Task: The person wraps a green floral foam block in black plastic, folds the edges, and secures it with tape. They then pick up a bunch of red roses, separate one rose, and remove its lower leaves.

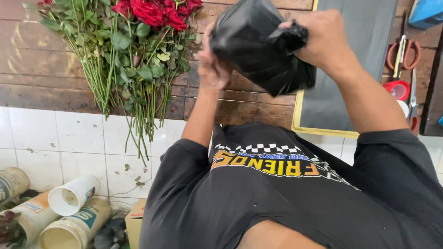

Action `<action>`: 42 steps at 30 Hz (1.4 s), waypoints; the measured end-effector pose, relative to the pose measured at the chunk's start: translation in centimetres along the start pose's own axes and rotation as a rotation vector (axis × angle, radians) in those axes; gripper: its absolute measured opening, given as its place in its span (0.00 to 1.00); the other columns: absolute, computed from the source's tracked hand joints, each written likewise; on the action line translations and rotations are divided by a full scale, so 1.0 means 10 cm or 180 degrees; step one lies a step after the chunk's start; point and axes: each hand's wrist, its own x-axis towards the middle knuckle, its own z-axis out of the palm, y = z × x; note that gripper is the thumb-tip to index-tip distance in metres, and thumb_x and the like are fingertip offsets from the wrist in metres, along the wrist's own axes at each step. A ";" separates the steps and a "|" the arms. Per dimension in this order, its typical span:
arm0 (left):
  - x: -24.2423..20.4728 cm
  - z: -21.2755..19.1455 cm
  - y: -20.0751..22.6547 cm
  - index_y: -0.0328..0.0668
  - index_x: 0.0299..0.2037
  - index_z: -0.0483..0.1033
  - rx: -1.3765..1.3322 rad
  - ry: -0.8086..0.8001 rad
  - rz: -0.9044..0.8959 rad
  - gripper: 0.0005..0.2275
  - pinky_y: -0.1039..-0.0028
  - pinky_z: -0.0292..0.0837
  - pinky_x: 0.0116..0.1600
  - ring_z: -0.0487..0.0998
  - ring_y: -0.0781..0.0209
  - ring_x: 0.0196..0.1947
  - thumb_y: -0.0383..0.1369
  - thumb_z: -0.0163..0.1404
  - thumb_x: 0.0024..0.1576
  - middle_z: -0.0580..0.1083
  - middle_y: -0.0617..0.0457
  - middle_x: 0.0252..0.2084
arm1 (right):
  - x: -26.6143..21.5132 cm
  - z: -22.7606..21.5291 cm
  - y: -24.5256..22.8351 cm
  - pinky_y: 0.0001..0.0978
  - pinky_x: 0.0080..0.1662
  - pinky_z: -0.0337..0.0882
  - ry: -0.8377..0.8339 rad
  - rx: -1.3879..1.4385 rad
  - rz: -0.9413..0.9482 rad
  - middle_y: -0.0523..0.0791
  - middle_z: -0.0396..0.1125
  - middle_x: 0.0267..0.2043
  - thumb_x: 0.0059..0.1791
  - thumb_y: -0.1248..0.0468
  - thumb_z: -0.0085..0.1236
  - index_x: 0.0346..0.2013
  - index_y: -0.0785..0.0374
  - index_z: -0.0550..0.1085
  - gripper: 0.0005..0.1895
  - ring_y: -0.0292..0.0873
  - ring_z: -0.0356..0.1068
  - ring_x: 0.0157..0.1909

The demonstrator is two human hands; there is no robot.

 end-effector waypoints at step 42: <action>-0.11 -0.15 -0.52 0.29 0.76 0.56 -0.1269 -0.0231 -0.2119 0.44 0.45 0.49 0.83 0.61 0.37 0.77 0.67 0.30 0.68 0.60 0.31 0.76 | -0.33 0.26 -0.10 0.37 0.21 0.50 -0.0412 -0.1412 -0.0114 0.39 0.53 0.21 0.69 0.41 0.60 0.21 0.54 0.54 0.41 0.46 0.57 0.21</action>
